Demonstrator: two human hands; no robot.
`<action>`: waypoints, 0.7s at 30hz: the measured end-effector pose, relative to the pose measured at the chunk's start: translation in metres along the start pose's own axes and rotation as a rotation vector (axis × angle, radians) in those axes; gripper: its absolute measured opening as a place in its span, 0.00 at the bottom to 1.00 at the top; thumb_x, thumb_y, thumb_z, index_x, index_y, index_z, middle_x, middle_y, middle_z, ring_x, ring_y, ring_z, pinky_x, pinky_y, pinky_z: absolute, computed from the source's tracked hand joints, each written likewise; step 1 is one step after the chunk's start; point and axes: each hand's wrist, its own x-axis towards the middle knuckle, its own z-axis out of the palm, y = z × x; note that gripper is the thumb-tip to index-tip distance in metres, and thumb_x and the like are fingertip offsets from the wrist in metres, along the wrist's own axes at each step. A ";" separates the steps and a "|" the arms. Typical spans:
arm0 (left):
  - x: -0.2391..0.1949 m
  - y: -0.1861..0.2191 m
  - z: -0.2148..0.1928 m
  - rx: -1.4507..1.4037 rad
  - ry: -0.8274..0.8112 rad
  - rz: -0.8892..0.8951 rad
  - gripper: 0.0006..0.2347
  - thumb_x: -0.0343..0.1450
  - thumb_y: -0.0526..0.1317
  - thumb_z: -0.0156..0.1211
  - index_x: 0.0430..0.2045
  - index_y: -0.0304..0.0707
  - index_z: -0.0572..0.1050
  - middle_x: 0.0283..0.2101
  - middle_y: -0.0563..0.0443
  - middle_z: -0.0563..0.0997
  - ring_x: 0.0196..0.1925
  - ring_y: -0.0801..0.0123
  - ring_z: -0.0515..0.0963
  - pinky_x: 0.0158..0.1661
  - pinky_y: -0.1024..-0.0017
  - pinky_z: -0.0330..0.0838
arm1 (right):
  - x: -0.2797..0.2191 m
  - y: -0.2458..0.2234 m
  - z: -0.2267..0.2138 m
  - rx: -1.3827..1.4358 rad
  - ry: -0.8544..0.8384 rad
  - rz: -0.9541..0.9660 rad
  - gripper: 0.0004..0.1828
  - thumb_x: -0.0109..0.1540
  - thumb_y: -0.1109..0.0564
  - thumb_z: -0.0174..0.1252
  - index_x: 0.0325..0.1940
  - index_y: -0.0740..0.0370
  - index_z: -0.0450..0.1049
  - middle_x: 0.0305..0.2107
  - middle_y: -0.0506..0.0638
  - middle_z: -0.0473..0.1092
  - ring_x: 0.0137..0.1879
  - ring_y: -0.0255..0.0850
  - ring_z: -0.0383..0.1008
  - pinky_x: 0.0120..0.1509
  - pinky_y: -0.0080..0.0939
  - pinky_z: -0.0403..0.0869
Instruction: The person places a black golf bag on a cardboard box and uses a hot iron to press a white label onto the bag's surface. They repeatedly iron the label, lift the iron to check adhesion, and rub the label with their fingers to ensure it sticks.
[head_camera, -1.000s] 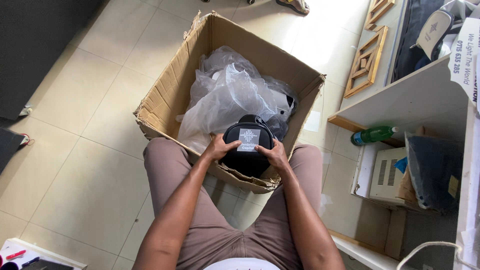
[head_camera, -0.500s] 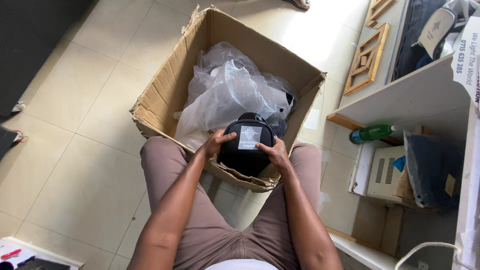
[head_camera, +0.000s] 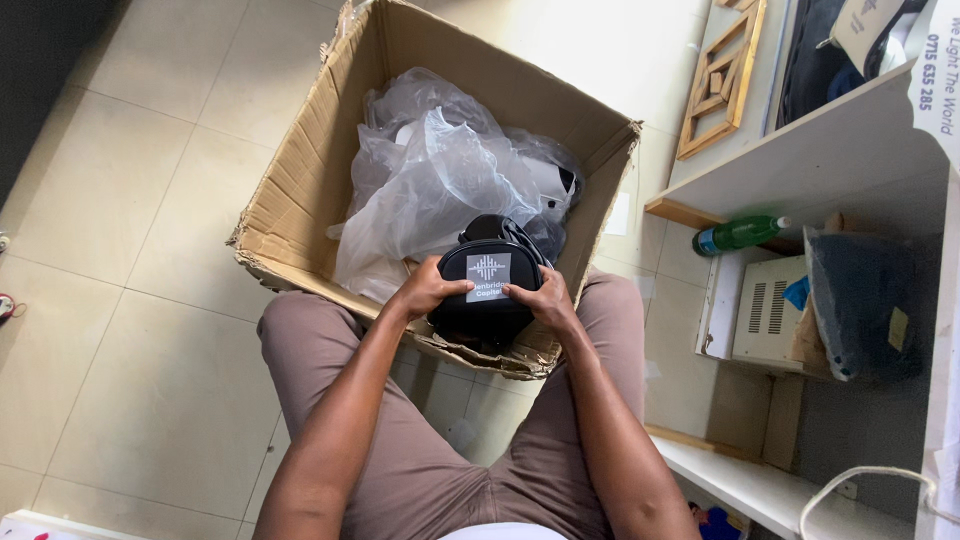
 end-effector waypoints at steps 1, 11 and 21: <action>0.000 0.001 -0.001 0.046 0.017 0.000 0.09 0.56 0.32 0.77 0.23 0.33 0.81 0.21 0.53 0.79 0.24 0.72 0.77 0.25 0.76 0.73 | 0.001 0.004 -0.001 -0.012 -0.006 -0.003 0.13 0.46 0.63 0.78 0.26 0.65 0.77 0.14 0.49 0.72 0.19 0.30 0.70 0.20 0.25 0.67; 0.007 -0.001 -0.003 0.104 0.022 -0.030 0.09 0.55 0.34 0.78 0.19 0.37 0.80 0.17 0.57 0.77 0.20 0.77 0.75 0.20 0.80 0.69 | 0.005 0.007 -0.003 -0.070 -0.056 0.006 0.13 0.49 0.60 0.77 0.26 0.62 0.76 0.14 0.45 0.70 0.20 0.29 0.68 0.21 0.24 0.66; 0.007 0.001 -0.001 0.128 0.011 -0.051 0.09 0.56 0.35 0.79 0.22 0.36 0.82 0.20 0.54 0.81 0.23 0.76 0.77 0.23 0.79 0.71 | 0.010 0.024 -0.005 -0.068 -0.057 0.006 0.12 0.51 0.56 0.75 0.26 0.61 0.77 0.15 0.46 0.71 0.22 0.30 0.68 0.22 0.26 0.65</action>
